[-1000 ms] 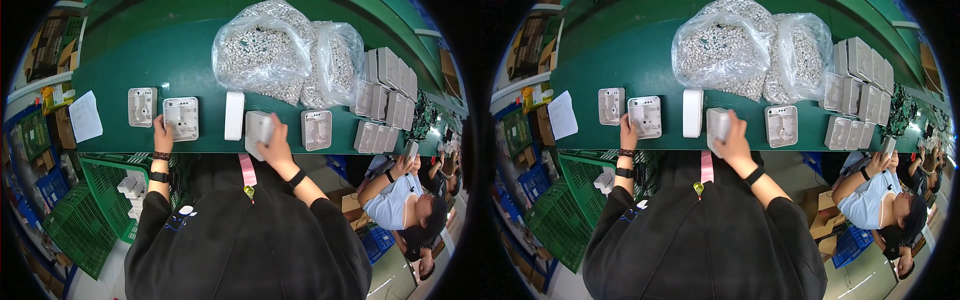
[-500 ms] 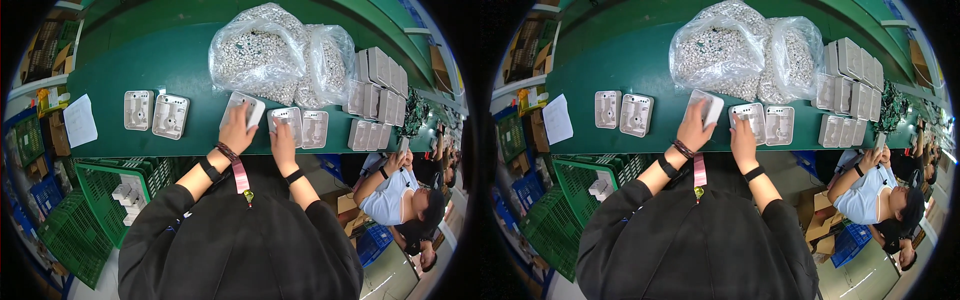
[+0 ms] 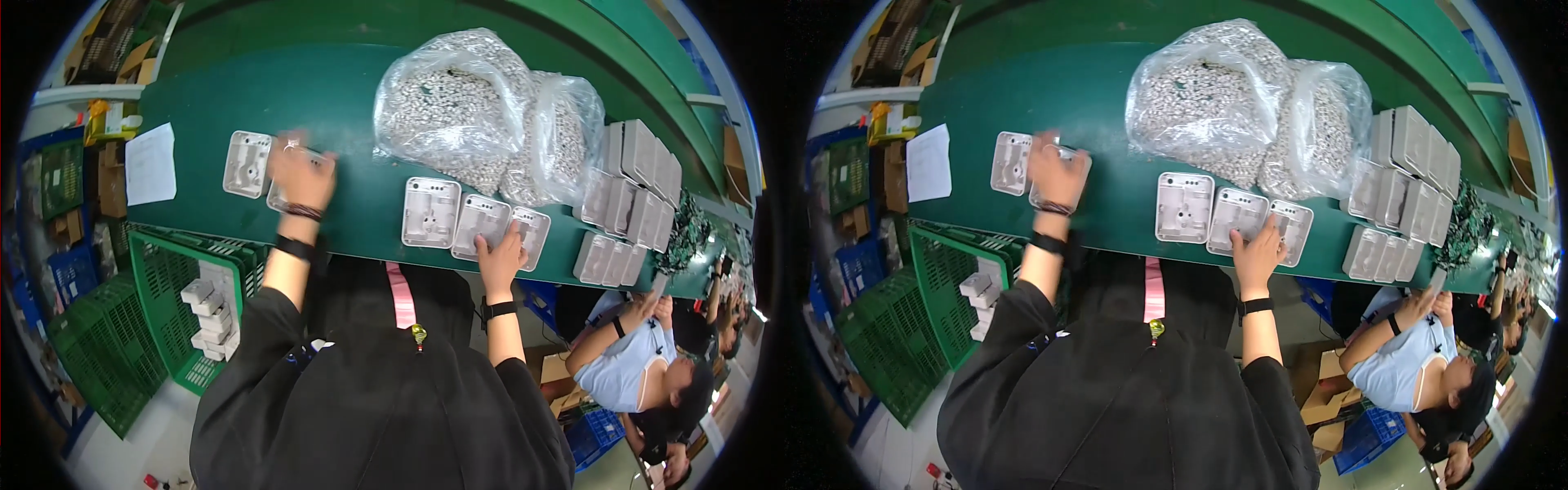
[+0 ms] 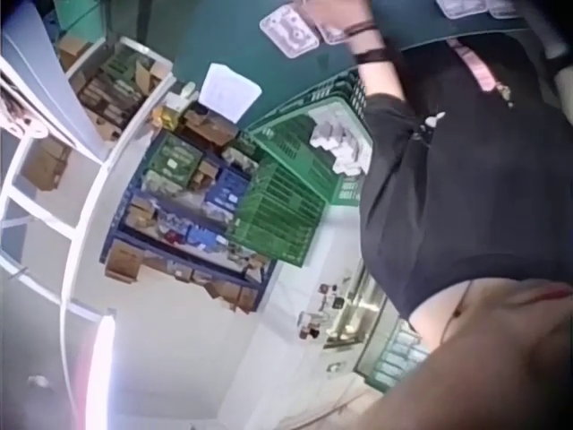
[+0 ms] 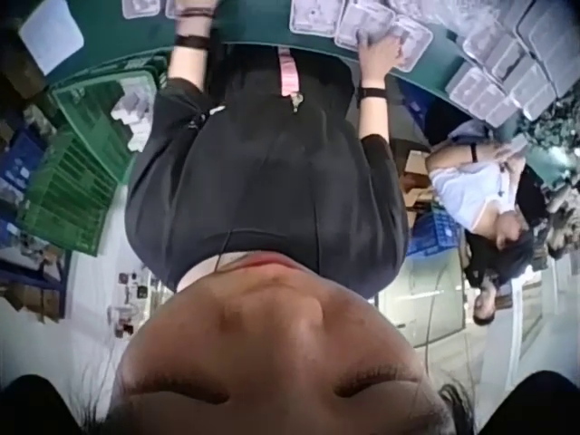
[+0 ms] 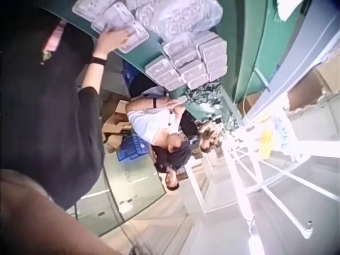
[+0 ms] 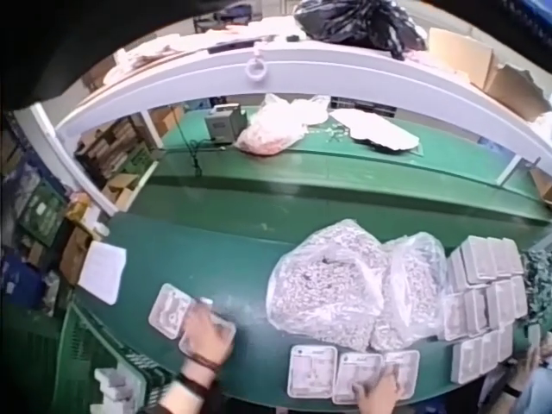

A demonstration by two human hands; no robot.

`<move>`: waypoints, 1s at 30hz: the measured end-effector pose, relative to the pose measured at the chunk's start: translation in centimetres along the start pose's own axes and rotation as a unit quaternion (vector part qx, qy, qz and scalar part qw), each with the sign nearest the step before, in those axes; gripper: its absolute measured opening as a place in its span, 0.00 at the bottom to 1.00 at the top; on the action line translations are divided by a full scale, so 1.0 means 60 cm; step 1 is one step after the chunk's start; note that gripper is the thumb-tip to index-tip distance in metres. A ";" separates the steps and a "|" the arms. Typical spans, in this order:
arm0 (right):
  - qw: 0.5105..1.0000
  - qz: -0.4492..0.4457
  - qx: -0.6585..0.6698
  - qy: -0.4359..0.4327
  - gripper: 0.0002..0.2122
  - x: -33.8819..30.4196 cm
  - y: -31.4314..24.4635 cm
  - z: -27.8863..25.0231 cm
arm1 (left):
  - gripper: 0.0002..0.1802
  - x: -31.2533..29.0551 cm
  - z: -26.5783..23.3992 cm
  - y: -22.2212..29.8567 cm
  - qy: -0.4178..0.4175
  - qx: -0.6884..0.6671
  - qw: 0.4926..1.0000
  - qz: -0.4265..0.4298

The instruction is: The person removes white plastic housings from a green crate and places them on a table. They then take small white components from a plastic bag and press them into the housings by hand before returning the housings to the crate.

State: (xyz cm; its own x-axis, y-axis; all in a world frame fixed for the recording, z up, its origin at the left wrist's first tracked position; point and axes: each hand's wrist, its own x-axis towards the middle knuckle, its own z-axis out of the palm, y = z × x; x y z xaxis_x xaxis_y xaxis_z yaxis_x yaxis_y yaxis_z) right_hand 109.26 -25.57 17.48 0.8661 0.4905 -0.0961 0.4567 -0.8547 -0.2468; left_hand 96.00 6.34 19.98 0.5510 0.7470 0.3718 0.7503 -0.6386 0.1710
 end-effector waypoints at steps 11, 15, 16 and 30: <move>0.996 0.076 0.048 0.026 0.45 0.000 -0.052 0.048 | 0.52 -0.034 0.018 -0.154 -0.213 0.028 0.951 -0.221; 0.993 0.065 0.091 0.046 0.47 -0.008 -0.041 0.056 | 0.53 -0.112 0.034 -0.052 -0.191 0.013 0.962 -0.194; 0.995 0.061 0.068 0.039 0.47 -0.005 -0.040 0.047 | 0.54 -0.127 0.033 -0.013 -0.204 0.023 0.961 -0.186; 0.974 -0.094 -0.118 0.172 0.37 -0.030 0.016 0.036 | 0.37 -0.184 -0.058 -0.002 -0.140 -0.226 0.946 -0.186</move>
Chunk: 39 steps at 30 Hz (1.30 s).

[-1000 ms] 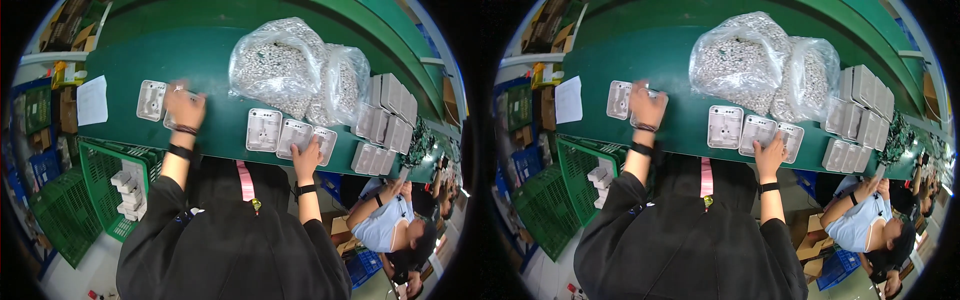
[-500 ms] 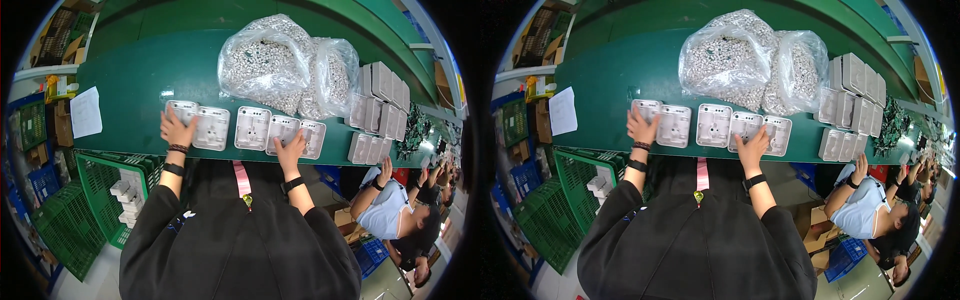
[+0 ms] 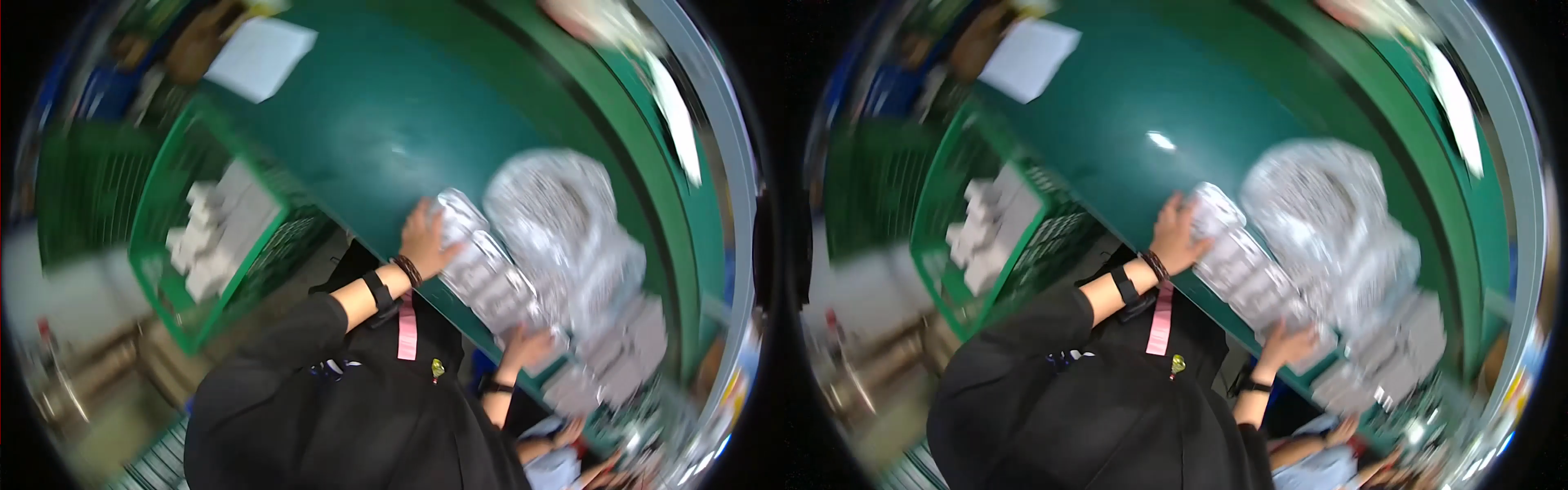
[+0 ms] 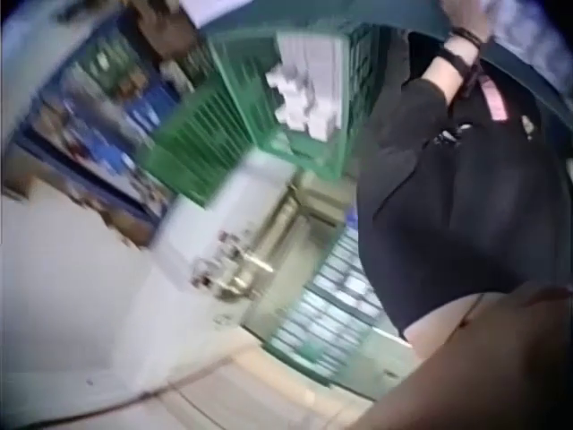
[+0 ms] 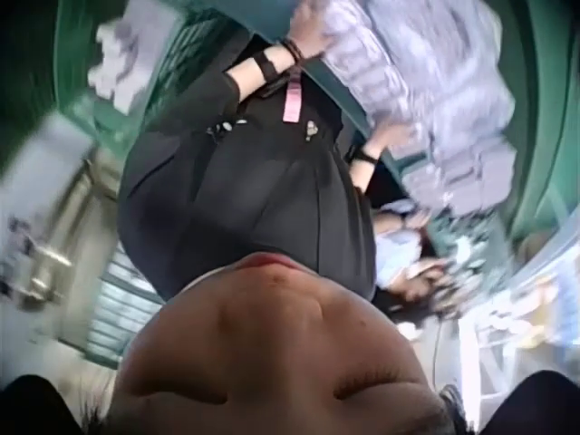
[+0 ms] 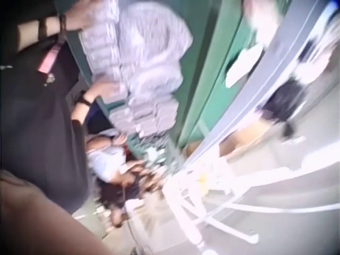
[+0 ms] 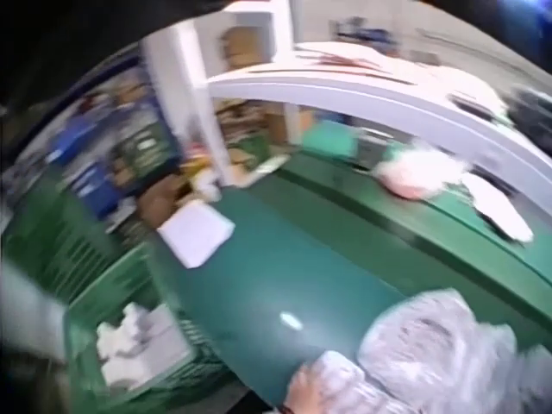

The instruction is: The person removes white plastic housings from a green crate and places them on a table. They then take small white components from a plastic bag and press them into the housings by hand before returning the housings to the crate.

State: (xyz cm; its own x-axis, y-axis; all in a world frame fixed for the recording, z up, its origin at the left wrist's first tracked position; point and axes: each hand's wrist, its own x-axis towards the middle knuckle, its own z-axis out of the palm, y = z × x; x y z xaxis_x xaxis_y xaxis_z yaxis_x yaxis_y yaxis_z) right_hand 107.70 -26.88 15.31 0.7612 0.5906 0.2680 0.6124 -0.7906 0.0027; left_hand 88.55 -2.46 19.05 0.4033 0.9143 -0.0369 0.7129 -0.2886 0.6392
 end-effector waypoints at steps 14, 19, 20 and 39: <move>0.383 -0.603 0.292 -0.636 0.13 -0.441 -1.060 -0.369 | 0.06 -0.532 -0.684 -0.725 0.354 -0.122 0.881 -0.288; 0.679 -0.677 0.228 -0.168 0.11 -0.616 -1.515 -0.140 | 0.06 -0.517 -0.706 -1.223 0.504 -0.220 0.718 -0.427; 0.728 -0.616 0.200 -0.224 0.14 -0.638 -1.563 -0.110 | 0.06 -0.538 -0.687 -1.295 0.505 -0.076 0.706 -0.492; 0.639 -0.748 0.160 -0.076 0.09 -0.745 -1.734 0.004 | 0.10 -0.514 -0.623 -1.330 0.502 -0.155 0.741 -0.417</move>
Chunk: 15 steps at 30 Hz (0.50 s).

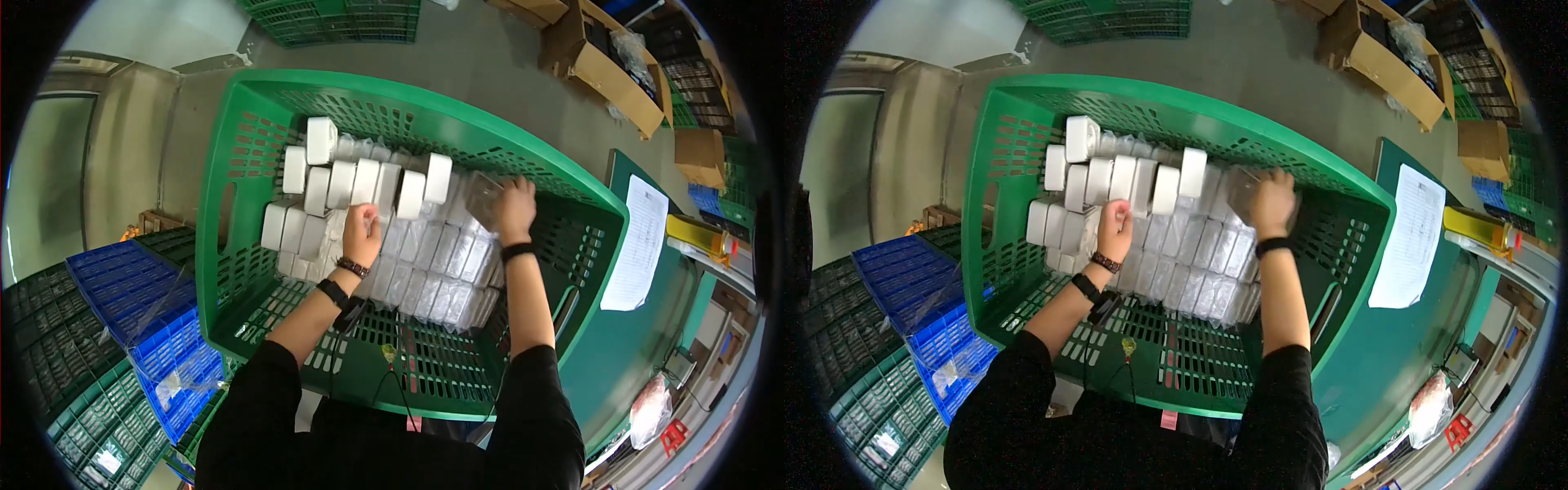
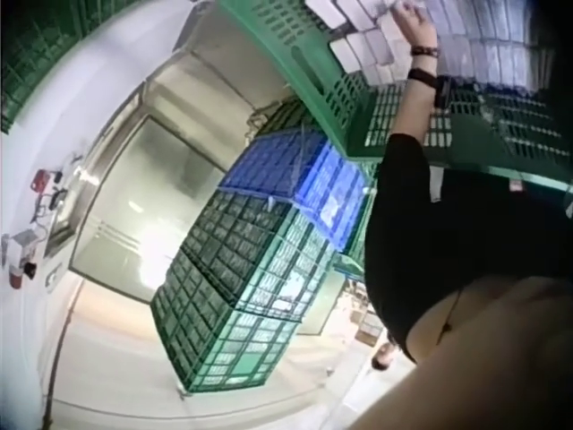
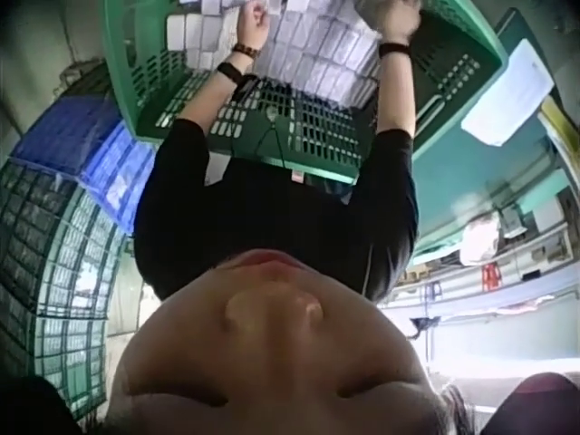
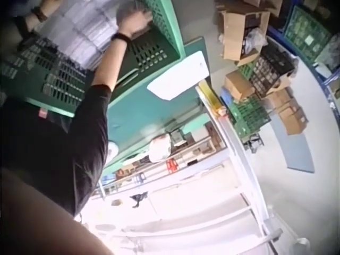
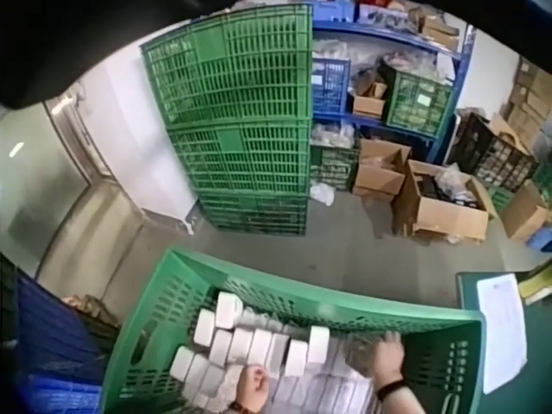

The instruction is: The person removes white plastic housings from a green crate and places them on a table. They then take small white components from a plastic bag and press them into the housings by hand before returning the housings to the crate.

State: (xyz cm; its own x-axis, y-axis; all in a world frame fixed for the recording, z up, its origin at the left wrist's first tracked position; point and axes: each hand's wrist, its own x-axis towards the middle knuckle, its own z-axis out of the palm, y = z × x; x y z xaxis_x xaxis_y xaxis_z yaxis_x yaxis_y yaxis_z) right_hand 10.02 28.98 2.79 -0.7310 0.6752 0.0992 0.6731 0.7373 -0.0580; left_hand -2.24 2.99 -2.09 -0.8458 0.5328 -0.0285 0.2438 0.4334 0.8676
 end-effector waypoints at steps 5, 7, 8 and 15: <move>0.983 0.035 0.178 0.035 0.11 0.000 -0.112 0.060 | 0.17 0.054 0.072 0.033 0.083 0.116 0.989 0.044; 0.884 0.201 0.420 0.038 0.14 -0.006 -0.122 0.088 | 0.23 0.076 0.074 0.030 0.112 0.158 0.978 0.077; 0.802 0.279 0.527 0.040 0.16 -0.008 -0.122 0.103 | 0.26 0.084 0.078 0.031 0.126 0.179 0.971 0.094; 0.820 0.176 0.541 -0.069 0.17 0.008 -0.115 0.150 | 0.30 0.142 0.107 0.054 -0.024 0.225 0.948 0.225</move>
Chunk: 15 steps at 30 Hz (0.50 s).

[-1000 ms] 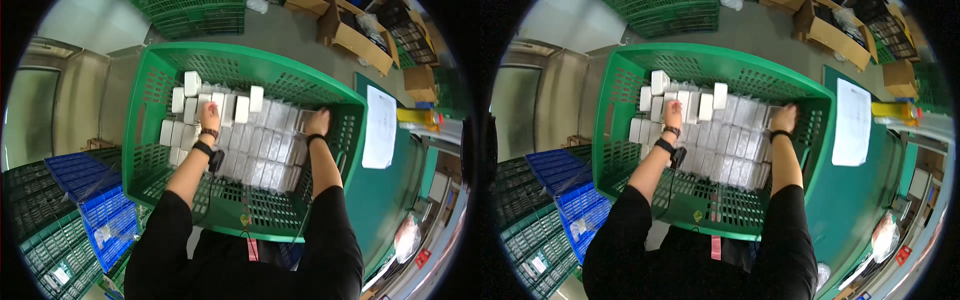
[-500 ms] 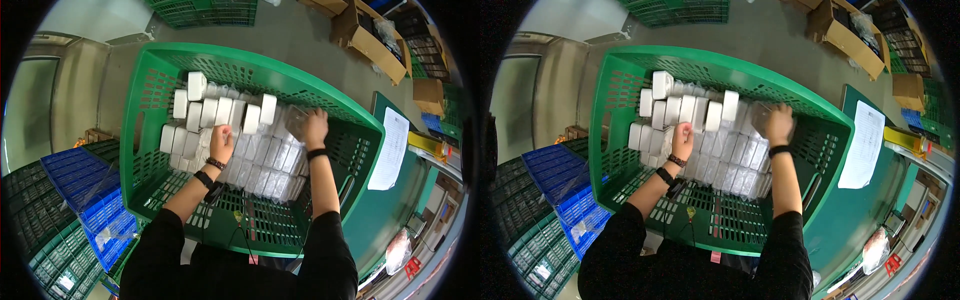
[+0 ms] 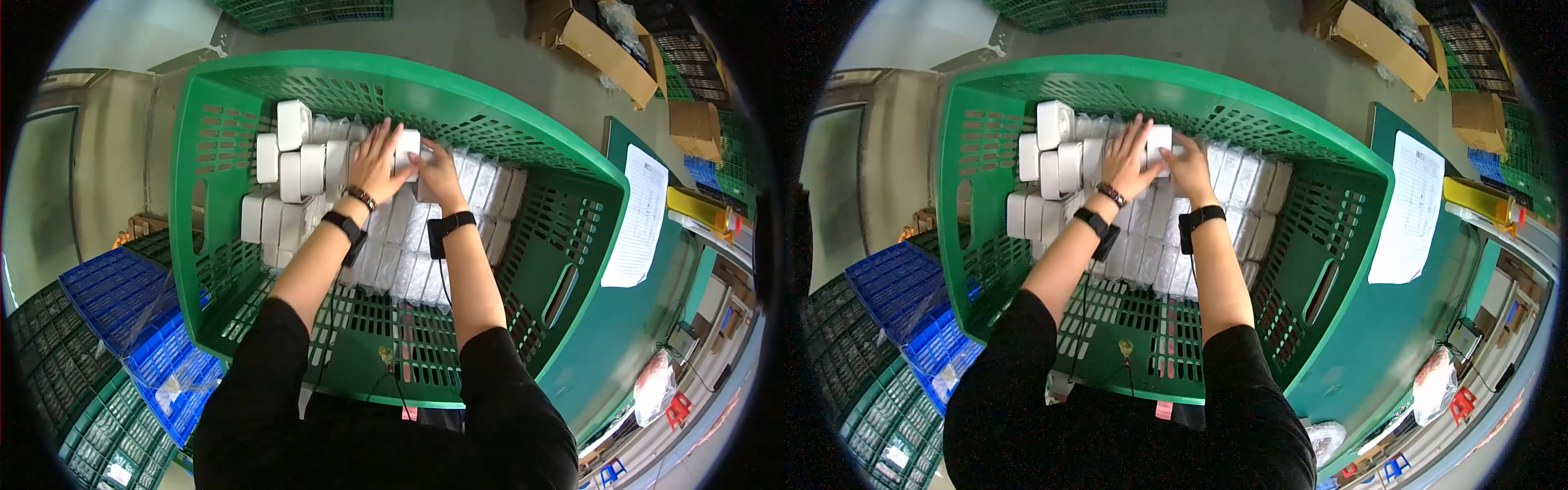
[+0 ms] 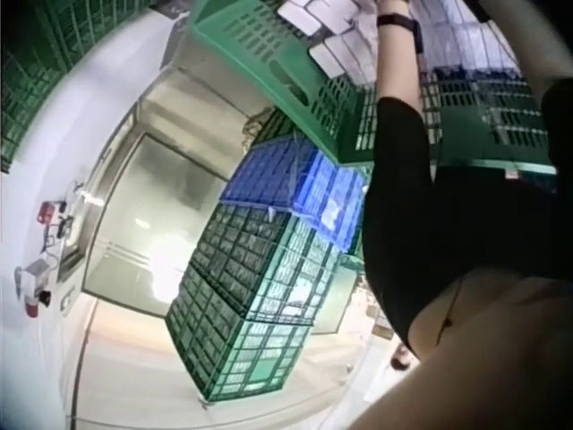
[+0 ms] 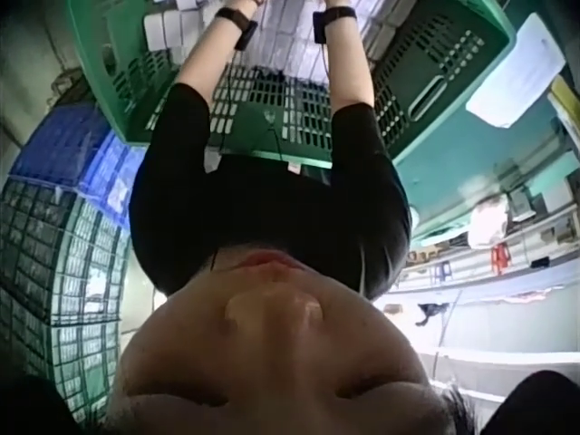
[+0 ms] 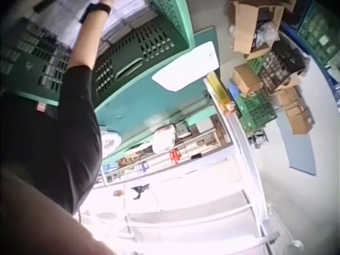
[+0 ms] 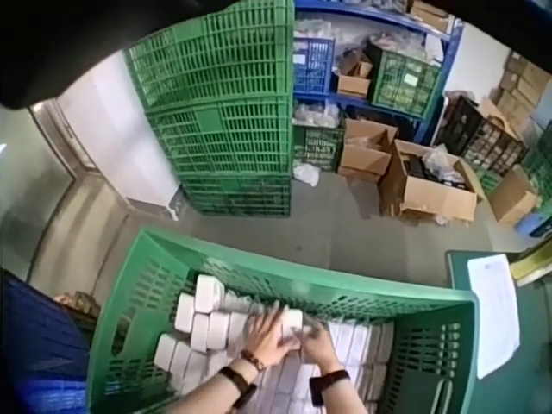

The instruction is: The person removes white plastic housings from a green crate and places them on a table. They then take small white components from a plastic bag and press them into the housings by hand before returning the housings to the crate.

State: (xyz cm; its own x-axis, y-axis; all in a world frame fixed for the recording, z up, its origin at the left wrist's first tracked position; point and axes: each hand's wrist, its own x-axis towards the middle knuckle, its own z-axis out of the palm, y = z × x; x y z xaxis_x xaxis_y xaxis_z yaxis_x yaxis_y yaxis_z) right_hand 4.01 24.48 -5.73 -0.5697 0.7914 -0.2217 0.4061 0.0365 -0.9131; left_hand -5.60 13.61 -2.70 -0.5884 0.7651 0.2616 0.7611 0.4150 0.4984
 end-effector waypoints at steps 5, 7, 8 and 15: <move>0.999 0.045 0.015 -0.017 0.14 -0.010 0.045 -0.002 | 0.28 0.011 0.031 0.000 -0.060 -0.141 0.988 -0.007; 0.999 0.047 -0.015 -0.015 0.14 -0.043 0.062 -0.001 | 0.27 -0.022 0.035 0.003 -0.072 -0.141 0.987 -0.027; 0.998 0.043 -0.045 -0.012 0.13 -0.065 0.066 0.000 | 0.26 -0.043 0.034 0.004 -0.081 -0.139 0.986 -0.045; 0.995 0.037 -0.070 0.053 0.15 -0.138 0.042 0.018 | 0.23 -0.080 -0.005 0.002 -0.049 -0.028 0.998 -0.011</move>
State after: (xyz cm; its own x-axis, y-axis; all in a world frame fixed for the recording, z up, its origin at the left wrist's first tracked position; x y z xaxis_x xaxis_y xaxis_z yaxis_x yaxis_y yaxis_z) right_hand 8.98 17.33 -6.58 -0.4590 0.8547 -0.2426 0.5437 0.0543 -0.8375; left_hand -2.77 9.86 -3.66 -0.5737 0.8015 0.1686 0.7299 0.4070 0.5491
